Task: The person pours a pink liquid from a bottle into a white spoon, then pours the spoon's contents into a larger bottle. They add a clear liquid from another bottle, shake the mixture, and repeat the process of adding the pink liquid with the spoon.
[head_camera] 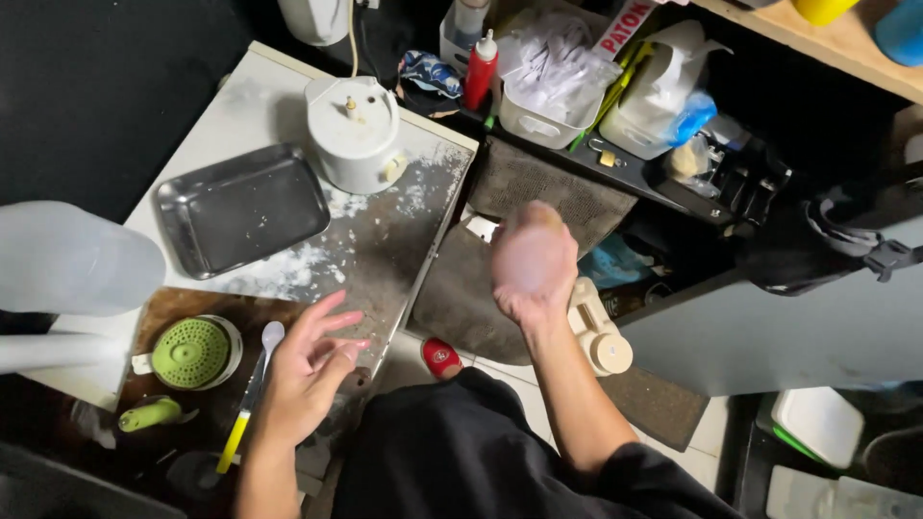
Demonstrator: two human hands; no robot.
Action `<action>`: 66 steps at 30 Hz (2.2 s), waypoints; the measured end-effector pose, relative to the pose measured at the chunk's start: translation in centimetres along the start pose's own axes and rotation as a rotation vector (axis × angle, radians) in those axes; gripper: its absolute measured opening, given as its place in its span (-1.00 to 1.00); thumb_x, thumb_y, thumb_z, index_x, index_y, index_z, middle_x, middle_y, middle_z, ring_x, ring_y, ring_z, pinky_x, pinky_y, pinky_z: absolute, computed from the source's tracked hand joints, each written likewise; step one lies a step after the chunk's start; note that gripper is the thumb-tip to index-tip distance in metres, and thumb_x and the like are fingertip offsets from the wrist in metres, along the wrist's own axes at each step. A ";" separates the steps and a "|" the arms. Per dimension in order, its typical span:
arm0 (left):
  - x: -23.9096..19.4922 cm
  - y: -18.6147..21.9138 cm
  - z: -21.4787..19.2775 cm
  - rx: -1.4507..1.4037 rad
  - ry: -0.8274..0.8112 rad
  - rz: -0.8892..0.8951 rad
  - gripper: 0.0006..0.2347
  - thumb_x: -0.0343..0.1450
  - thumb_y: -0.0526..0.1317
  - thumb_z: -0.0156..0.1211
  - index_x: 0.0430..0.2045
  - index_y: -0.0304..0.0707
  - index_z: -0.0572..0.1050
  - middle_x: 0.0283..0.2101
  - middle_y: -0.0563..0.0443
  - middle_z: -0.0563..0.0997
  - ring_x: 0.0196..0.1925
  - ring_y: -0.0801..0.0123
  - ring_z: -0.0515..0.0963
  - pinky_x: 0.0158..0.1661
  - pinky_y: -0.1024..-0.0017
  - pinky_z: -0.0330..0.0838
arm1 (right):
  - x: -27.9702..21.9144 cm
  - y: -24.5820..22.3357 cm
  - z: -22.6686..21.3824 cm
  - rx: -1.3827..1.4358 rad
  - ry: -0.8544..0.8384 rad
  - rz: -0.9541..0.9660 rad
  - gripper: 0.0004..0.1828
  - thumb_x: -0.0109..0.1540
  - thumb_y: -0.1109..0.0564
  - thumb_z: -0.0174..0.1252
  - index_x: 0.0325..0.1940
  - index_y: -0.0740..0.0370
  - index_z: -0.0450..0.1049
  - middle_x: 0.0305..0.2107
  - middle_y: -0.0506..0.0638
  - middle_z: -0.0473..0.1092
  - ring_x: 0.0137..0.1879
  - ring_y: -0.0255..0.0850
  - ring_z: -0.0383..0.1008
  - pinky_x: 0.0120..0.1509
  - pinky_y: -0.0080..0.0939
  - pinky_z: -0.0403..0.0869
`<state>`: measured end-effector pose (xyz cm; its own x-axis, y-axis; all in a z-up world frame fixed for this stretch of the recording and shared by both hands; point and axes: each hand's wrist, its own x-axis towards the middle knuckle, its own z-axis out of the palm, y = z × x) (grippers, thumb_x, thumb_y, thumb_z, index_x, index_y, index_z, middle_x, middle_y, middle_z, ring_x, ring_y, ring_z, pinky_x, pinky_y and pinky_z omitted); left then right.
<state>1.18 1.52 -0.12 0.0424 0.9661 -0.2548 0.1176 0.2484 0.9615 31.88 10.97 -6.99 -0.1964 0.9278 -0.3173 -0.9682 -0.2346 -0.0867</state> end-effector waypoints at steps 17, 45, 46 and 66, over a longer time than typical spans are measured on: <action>1.6 0.1 3.0 -0.004 0.051 -0.005 -0.51 0.36 -0.32 0.16 0.26 -0.16 0.36 0.13 -0.20 0.65 -0.11 0.27 0.80 -0.11 0.49 0.60 | 4.2 -1.8 -2.3 -0.899 0.070 -0.576 -0.17 -0.04 -0.38 0.45 0.05 0.23 0.44 -0.21 0.03 0.50 -0.09 -0.20 0.52 0.06 -0.21 0.52; 6.3 -0.3 3.4 0.364 0.651 0.327 -0.77 0.48 -0.03 0.16 -0.54 -0.09 0.45 -0.66 -0.14 0.42 -0.57 0.03 0.50 -0.52 0.29 0.37 | 11.1 7.9 12.4 -1.856 -1.193 -0.131 -0.51 0.19 -0.34 0.20 -0.12 0.04 0.32 -0.43 -0.05 0.33 -0.25 -0.08 0.44 -0.10 -0.07 0.42; 6.3 -0.8 3.7 0.384 0.688 0.311 -0.77 0.48 -0.02 0.16 -0.55 -0.05 0.43 -0.68 -0.11 0.42 -0.58 0.03 0.51 -0.53 0.30 0.37 | 10.4 7.8 13.8 -2.113 -1.157 -0.363 -0.57 0.25 -0.40 0.04 -0.47 -0.11 0.36 -0.73 -0.19 0.24 -0.54 -0.10 0.42 -0.32 -0.16 0.40; 3.5 1.6 -0.2 -0.111 0.165 0.707 -0.83 0.45 -0.25 0.23 -0.57 -0.26 0.52 -0.67 0.06 0.47 -0.53 0.56 0.38 -0.45 0.50 0.39 | 0.5 10.0 26.0 -2.514 -1.845 -0.026 -0.67 0.38 -0.07 -0.07 -0.05 0.21 0.46 -0.23 0.16 0.52 -0.45 0.05 0.61 -0.39 0.07 0.56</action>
<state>1.29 5.30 0.53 -0.0798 0.8942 0.4404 0.0162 -0.4406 0.8976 18.03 16.67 16.57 -0.9863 0.0627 -0.1524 0.1046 0.9528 -0.2851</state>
